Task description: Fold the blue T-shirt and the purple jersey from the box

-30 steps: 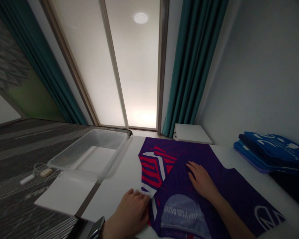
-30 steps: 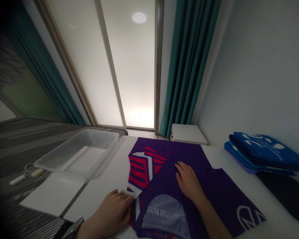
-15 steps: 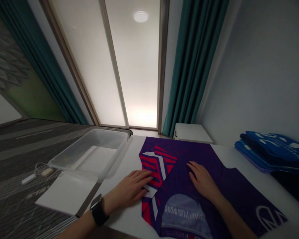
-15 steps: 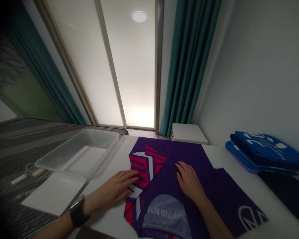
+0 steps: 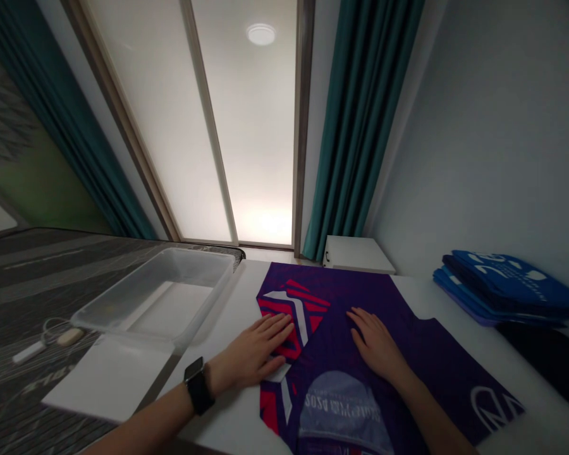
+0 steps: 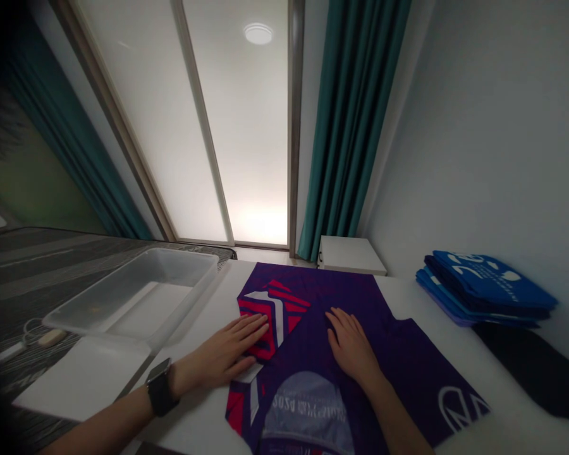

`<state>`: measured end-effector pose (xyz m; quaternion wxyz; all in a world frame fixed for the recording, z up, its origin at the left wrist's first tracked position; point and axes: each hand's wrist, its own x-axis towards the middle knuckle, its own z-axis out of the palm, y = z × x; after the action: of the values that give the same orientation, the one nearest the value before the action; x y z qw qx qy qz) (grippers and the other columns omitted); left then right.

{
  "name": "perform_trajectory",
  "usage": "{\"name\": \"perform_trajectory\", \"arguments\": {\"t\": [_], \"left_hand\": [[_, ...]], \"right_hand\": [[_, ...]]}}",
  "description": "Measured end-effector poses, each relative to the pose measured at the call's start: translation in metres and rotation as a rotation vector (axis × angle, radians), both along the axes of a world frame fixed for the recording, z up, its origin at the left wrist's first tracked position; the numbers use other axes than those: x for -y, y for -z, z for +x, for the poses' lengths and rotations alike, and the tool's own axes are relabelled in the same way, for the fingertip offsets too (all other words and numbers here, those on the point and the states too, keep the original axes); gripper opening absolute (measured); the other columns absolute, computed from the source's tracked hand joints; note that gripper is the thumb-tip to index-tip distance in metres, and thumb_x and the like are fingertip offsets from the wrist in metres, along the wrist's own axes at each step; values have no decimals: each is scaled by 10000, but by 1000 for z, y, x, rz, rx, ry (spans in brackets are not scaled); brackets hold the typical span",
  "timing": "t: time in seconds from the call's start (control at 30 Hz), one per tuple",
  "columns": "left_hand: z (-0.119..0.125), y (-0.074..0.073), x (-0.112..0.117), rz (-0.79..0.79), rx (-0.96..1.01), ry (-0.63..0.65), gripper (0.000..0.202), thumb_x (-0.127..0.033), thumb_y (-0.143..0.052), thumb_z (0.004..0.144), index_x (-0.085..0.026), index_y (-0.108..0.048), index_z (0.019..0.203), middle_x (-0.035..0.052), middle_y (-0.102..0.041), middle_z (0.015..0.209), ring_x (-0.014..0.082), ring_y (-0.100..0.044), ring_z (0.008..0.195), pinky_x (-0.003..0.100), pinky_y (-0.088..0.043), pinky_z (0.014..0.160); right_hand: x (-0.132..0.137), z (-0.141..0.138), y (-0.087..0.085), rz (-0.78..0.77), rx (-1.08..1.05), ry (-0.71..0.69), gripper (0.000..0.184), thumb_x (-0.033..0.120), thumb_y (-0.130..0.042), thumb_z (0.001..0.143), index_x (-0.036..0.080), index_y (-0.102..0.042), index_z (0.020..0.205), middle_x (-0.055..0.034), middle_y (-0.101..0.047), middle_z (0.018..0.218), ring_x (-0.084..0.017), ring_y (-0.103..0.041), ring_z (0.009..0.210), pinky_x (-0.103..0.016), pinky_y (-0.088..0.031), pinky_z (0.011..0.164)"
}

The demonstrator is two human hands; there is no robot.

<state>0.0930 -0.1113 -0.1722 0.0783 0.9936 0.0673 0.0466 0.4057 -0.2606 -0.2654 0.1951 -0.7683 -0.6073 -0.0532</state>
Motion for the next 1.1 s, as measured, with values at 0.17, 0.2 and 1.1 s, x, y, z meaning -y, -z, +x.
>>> {"name": "perform_trajectory", "arguments": {"t": [0.17, 0.2, 1.1], "left_hand": [[42, 19, -17, 107, 31, -148, 586, -464, -370, 1003, -221, -268, 1527, 95, -298, 1576, 268, -266, 1451, 461, -256, 1167], [47, 24, -20, 128, 45, -184, 579, -480, -358, 1003, -216, -300, 1515, 98, -316, 1569, 270, -271, 1449, 464, -261, 1162], [35, 42, -18, 126, 81, -169, 656, -544, -379, 980, -225, -246, 1537, 92, -292, 1577, 274, -262, 1451, 466, -214, 1182]], "right_hand": [[0, -3, -7, -34, 1, 0, 449, 295, -347, 955, 171, -548, 1337, -104, -526, 1422, -242, -440, 1347, -490, -301, 1149], [0, -4, -8, -40, 0, 0, 451, 294, -345, 956, 168, -546, 1339, -106, -524, 1424, -243, -437, 1349, -490, -301, 1149], [3, -12, -20, -141, 17, 16, 507, 384, -346, 973, 209, -450, 1438, -72, -419, 1514, -211, -333, 1415, -467, -226, 1178]]}}
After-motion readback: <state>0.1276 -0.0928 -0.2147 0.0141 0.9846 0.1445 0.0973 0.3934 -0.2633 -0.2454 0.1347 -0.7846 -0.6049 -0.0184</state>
